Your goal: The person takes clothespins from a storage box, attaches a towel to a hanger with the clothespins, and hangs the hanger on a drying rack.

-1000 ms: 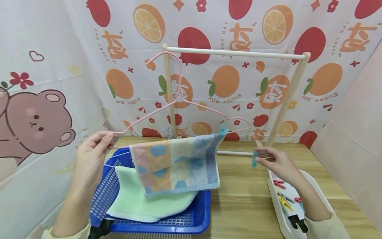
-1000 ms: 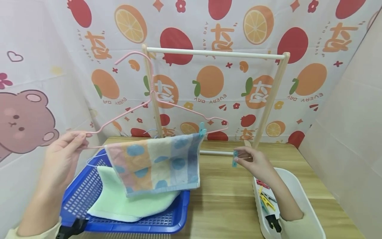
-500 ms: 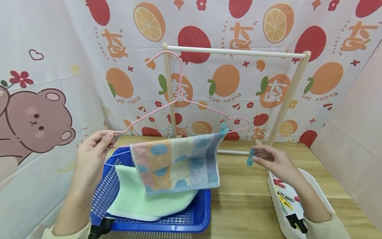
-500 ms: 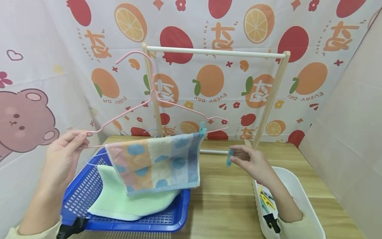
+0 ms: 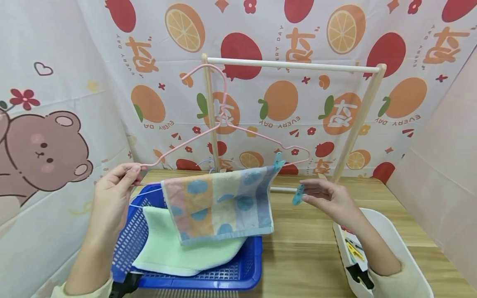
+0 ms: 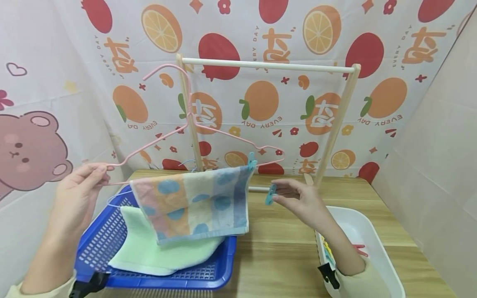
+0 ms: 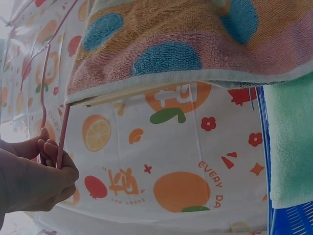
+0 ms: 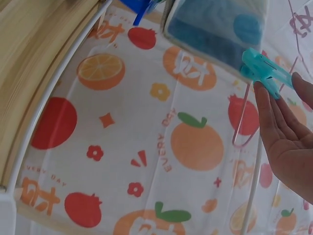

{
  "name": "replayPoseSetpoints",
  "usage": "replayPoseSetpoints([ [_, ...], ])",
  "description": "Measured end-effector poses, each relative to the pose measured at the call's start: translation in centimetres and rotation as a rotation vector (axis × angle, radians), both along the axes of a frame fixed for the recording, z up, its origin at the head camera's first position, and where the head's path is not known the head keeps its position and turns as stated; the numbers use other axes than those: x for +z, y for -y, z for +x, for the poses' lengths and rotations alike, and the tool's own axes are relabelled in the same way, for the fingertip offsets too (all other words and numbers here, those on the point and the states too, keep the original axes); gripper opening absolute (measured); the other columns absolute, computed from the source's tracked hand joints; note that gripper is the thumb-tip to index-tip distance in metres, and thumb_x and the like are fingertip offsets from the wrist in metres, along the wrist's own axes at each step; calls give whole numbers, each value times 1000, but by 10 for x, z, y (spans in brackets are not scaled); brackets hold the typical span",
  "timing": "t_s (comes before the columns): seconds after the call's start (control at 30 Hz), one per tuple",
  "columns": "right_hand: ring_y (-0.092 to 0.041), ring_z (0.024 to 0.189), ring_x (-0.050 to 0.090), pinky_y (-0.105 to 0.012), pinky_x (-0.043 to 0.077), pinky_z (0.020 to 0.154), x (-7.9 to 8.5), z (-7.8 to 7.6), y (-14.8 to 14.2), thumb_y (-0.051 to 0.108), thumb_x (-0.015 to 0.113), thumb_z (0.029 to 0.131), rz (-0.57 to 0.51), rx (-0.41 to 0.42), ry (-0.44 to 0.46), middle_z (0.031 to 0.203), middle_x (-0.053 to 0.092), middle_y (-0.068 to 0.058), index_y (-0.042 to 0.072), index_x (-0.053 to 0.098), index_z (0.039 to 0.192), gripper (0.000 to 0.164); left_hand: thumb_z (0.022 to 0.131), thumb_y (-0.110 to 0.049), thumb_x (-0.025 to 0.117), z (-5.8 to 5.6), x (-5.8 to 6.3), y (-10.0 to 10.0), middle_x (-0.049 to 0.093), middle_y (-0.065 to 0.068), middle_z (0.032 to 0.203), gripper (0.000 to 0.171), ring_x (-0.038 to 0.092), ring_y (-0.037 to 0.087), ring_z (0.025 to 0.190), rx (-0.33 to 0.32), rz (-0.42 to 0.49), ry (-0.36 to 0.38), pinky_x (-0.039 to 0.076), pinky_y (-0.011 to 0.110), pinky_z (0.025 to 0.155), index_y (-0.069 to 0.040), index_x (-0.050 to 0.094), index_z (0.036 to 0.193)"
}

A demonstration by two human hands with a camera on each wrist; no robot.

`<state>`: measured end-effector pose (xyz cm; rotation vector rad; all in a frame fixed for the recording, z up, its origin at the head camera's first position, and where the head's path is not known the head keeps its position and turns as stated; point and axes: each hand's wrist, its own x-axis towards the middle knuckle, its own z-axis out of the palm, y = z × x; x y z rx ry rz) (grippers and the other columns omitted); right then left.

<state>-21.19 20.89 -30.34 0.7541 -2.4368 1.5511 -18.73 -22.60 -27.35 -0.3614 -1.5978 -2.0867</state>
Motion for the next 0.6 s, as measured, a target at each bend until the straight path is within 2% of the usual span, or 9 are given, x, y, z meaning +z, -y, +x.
replayPoseSetpoints([
  [0.3, -18, 91, 63, -29, 50, 76, 6, 1, 20, 2, 65, 84, -47, 75, -90, 103, 63, -9, -1, 59, 116, 32, 93, -1, 51, -1, 0, 0, 58, 4, 84, 16, 46, 14, 78, -18, 19, -14, 43, 16, 70, -2, 68, 91],
  [0.53, -19, 91, 63, -30, 50, 76, 10, 0, 34, -2, 65, 83, -51, 142, -158, 103, 64, -7, 0, 59, 116, 33, 92, -4, 52, 0, -1, -1, 56, 3, 81, 16, 46, 14, 78, 10, -7, 19, 43, 15, 70, -4, 68, 90],
  [0.6, -19, 91, 63, -27, 37, 95, 11, 0, 37, 0, 65, 84, -35, 140, -157, 103, 65, -5, 1, 59, 116, 33, 93, -5, 52, 0, 0, -1, 57, 2, 82, 16, 46, 13, 78, 17, -14, 27, 43, 15, 70, -5, 68, 90],
])
